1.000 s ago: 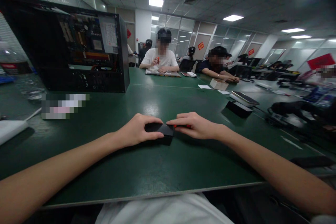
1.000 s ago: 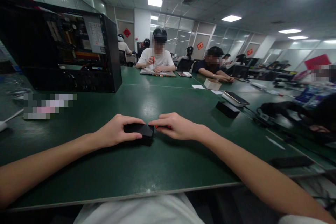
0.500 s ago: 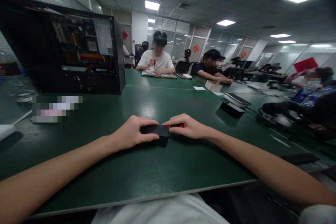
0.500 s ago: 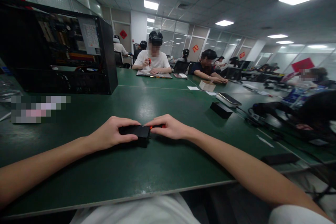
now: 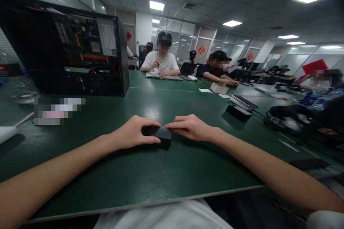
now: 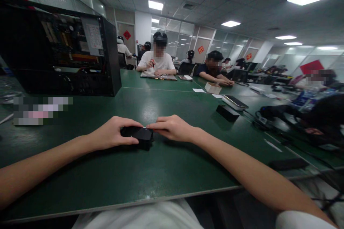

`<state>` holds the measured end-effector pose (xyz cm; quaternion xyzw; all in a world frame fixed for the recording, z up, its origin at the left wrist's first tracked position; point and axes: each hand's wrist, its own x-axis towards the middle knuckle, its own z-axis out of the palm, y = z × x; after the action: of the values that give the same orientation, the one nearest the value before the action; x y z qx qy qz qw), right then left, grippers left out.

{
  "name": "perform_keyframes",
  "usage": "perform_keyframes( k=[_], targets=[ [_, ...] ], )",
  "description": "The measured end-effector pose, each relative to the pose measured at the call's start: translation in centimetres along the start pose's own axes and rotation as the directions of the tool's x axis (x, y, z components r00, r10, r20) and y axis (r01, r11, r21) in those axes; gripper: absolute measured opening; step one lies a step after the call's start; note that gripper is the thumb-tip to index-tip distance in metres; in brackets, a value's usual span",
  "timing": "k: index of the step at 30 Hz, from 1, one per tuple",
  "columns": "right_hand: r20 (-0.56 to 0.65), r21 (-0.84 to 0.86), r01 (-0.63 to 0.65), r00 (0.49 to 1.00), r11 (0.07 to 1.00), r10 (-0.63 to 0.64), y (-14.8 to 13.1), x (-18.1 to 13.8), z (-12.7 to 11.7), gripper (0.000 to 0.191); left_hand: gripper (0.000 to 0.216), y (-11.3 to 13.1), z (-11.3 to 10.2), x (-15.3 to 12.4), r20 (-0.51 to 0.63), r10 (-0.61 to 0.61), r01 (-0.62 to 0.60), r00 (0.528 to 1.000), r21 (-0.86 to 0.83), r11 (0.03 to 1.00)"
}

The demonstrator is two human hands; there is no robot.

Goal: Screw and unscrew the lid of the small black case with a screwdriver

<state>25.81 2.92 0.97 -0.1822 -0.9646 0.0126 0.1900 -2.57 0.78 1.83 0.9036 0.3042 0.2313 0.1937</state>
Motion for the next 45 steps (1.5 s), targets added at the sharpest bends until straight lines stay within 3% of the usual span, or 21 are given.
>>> perform_keyframes(
  k=[6,10,19,25,29,34,41,45],
  targets=[
    [-0.03,-0.037,-0.008,1.0,0.999,0.007,-0.4,0.3,0.5,0.038,0.046,-0.4,0.3,-0.3,-0.03,-0.15,0.146,0.988,-0.099,0.984],
    [-0.019,0.007,-0.001,1.0,1.0,0.001,-0.6,0.6,0.3,0.038,0.047,-0.6,0.7,-0.3,-0.043,-0.19,0.181,0.981,-0.151,0.972],
    [-0.031,0.222,0.029,0.999,0.975,-0.022,0.4,0.8,0.9,0.037,0.045,-1.1,0.9,-0.3,-0.052,-0.136,0.127,0.989,-0.144,0.981],
    [-0.051,0.348,0.008,0.999,0.938,0.011,0.6,1.0,1.2,0.037,0.041,-1.0,0.8,-0.3,-0.084,-0.018,0.009,0.996,-0.111,0.994],
    [-0.055,0.286,0.026,0.998,0.958,-0.011,0.7,0.8,1.1,0.036,0.041,-0.9,0.9,-0.4,-0.097,0.001,-0.01,0.995,-0.087,0.996],
    [-0.037,0.213,0.005,0.999,0.977,0.003,1.1,0.1,0.3,0.033,0.041,-0.5,0.8,-0.4,-0.115,-0.06,0.045,0.992,-0.127,0.991],
    [-0.015,0.083,-0.072,0.997,0.994,0.074,1.7,-0.8,-0.4,0.031,0.035,-0.3,-0.1,0.0,-0.296,-0.227,0.13,0.928,-0.315,0.94],
    [0.027,0.07,-0.094,0.995,0.993,0.092,1.4,-0.6,-0.1,0.029,0.035,-0.9,0.0,0.1,-0.19,-0.285,0.186,0.939,-0.415,0.89]
  ],
)
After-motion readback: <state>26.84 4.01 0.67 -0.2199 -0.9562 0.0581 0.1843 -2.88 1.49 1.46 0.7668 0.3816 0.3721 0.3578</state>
